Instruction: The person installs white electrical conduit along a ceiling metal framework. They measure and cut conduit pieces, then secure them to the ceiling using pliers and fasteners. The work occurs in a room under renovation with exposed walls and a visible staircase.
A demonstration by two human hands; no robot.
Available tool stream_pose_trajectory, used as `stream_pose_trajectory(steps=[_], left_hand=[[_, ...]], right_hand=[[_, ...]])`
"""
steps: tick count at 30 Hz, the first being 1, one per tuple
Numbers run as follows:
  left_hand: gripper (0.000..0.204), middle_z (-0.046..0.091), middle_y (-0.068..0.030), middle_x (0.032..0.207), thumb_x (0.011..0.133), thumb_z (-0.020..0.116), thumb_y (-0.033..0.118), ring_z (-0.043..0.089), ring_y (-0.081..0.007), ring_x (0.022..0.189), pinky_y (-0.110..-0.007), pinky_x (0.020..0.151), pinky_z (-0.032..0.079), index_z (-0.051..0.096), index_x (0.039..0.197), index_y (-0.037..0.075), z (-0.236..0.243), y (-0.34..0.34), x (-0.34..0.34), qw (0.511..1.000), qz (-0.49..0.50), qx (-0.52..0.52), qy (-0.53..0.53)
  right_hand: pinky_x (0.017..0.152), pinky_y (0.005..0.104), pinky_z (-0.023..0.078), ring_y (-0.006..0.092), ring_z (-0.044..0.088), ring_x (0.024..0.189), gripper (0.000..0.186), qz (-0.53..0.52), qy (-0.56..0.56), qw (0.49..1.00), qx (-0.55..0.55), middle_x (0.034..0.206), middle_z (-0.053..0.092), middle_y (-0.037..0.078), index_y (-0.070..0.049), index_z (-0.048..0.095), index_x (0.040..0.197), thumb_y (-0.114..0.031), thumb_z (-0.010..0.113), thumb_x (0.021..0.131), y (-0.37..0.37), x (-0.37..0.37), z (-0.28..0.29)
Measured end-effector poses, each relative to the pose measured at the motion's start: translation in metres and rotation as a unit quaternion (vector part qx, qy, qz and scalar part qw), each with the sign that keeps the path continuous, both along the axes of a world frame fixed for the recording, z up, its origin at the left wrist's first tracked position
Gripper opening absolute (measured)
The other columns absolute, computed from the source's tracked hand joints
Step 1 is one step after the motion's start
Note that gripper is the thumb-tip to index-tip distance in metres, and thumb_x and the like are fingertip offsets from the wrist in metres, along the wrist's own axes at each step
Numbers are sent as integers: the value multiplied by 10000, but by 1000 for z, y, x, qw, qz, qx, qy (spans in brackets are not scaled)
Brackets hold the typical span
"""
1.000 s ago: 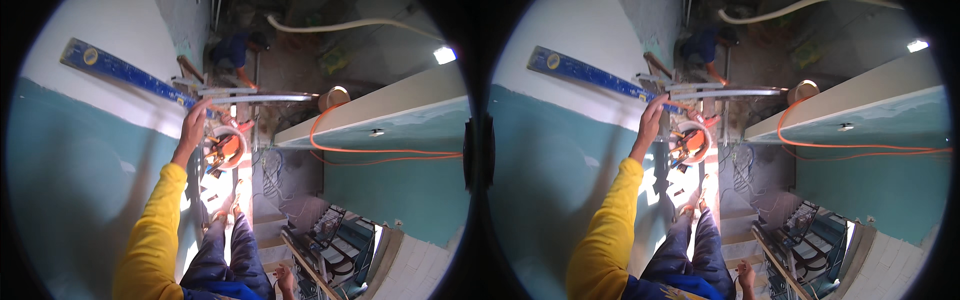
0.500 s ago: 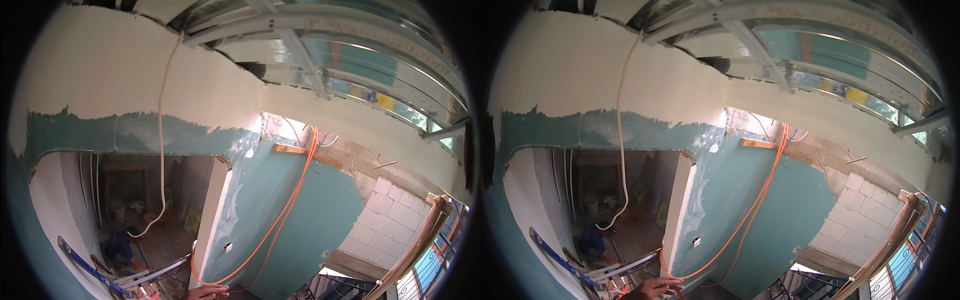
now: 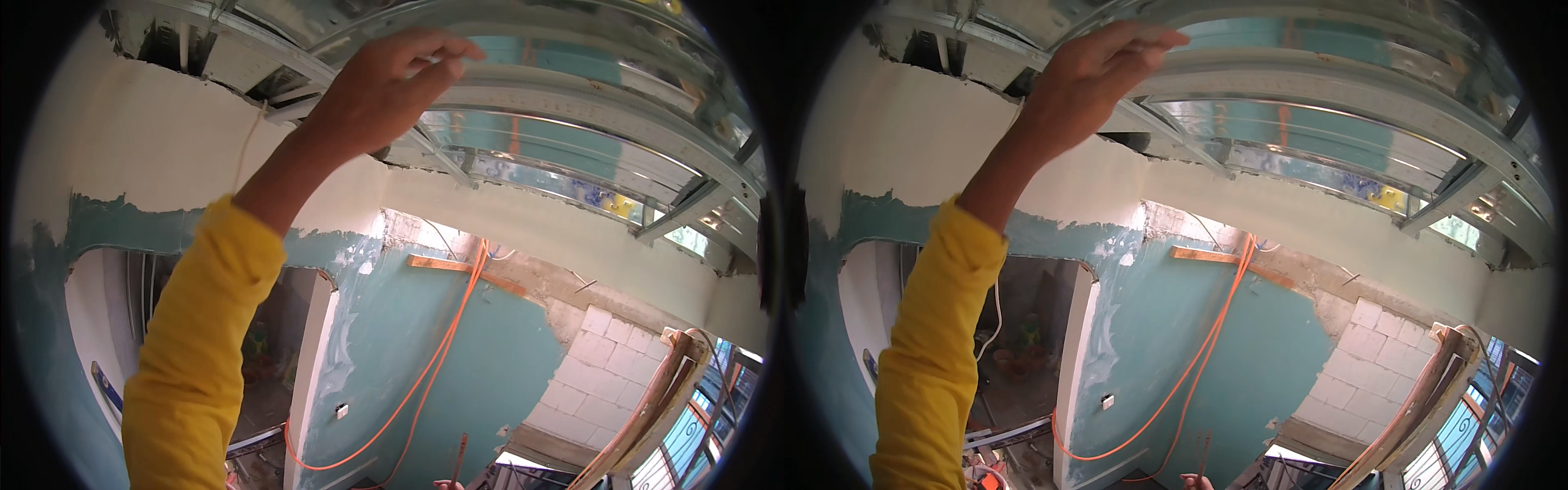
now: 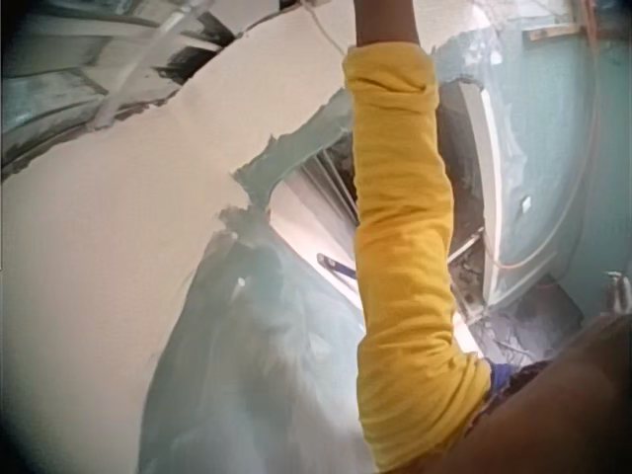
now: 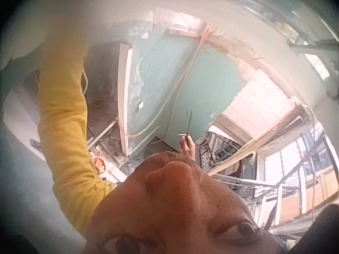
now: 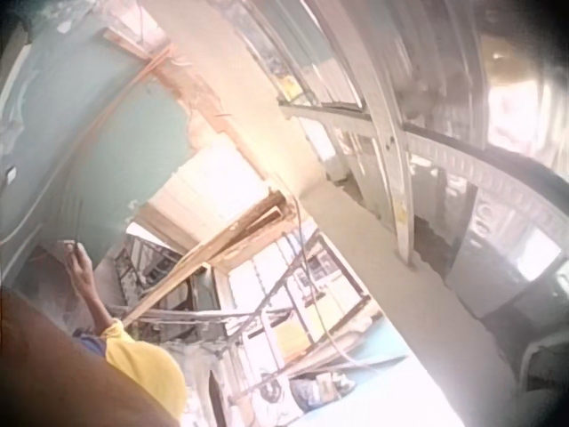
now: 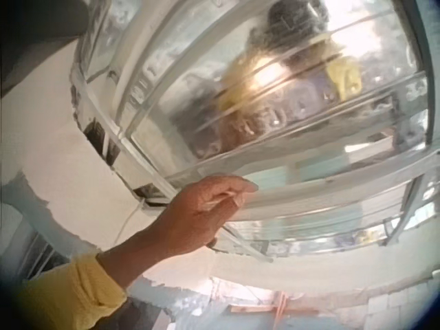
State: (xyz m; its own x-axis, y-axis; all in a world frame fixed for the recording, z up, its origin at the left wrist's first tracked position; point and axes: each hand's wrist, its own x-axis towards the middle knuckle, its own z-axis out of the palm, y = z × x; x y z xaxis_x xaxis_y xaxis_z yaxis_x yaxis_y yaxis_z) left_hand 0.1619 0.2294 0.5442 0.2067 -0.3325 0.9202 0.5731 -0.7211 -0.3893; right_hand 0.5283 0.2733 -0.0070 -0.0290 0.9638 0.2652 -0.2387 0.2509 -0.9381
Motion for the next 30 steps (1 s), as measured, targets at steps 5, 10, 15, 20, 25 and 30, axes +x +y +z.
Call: stream_pose_trajectory(steps=[5,10,15,20,25,30], left_hand=[[362,686,-170,1233,1076,561,257,636,-263,1161,-384,1013,480,641,1310,-7,98,3,42,979,-31,-58,192],[412,720,-185,1184,1073,530,323,657,-302,1119,-407,991,482,667,1281,-5,114,-31,67,946,127,-128,270],[448,719,-182,1211,1073,523,377,659,-316,1119,-422,980,480,675,1292,17,121,-24,77,935,202,-151,249],[519,707,-133,1103,1098,454,477,645,-263,1069,-408,965,479,693,1209,30,104,-48,55,945,221,-143,194],[544,650,-72,1078,1111,416,517,576,-202,1015,-374,944,461,650,1241,44,104,-33,41,944,196,-150,219],[531,613,-47,1012,1108,458,496,537,-161,957,-333,901,454,639,1303,36,116,-5,43,935,27,-196,296]], right_hand=[[505,208,294,25,377,594,146,-87,-9,996,9,718,439,-80,-98,673,1117,-217,592,1091,-17,17,8],[516,206,317,35,408,606,167,-92,-47,995,2,730,460,-75,-87,669,1117,-229,582,1095,-32,-4,14],[523,216,337,37,421,625,176,-67,-2,997,-29,754,474,-70,-82,653,1080,-226,555,1108,-43,-31,1],[524,217,321,33,407,612,203,-62,-59,996,-8,726,475,-82,-85,697,1108,-248,576,1097,-36,-40,-24],[524,215,328,24,405,612,211,-58,-60,996,-20,724,472,-84,-73,704,1134,-234,573,1097,-39,-54,-39],[534,219,326,31,394,615,226,-57,-81,995,-10,728,467,-82,-63,705,1149,-242,578,1094,-33,-62,-43]])
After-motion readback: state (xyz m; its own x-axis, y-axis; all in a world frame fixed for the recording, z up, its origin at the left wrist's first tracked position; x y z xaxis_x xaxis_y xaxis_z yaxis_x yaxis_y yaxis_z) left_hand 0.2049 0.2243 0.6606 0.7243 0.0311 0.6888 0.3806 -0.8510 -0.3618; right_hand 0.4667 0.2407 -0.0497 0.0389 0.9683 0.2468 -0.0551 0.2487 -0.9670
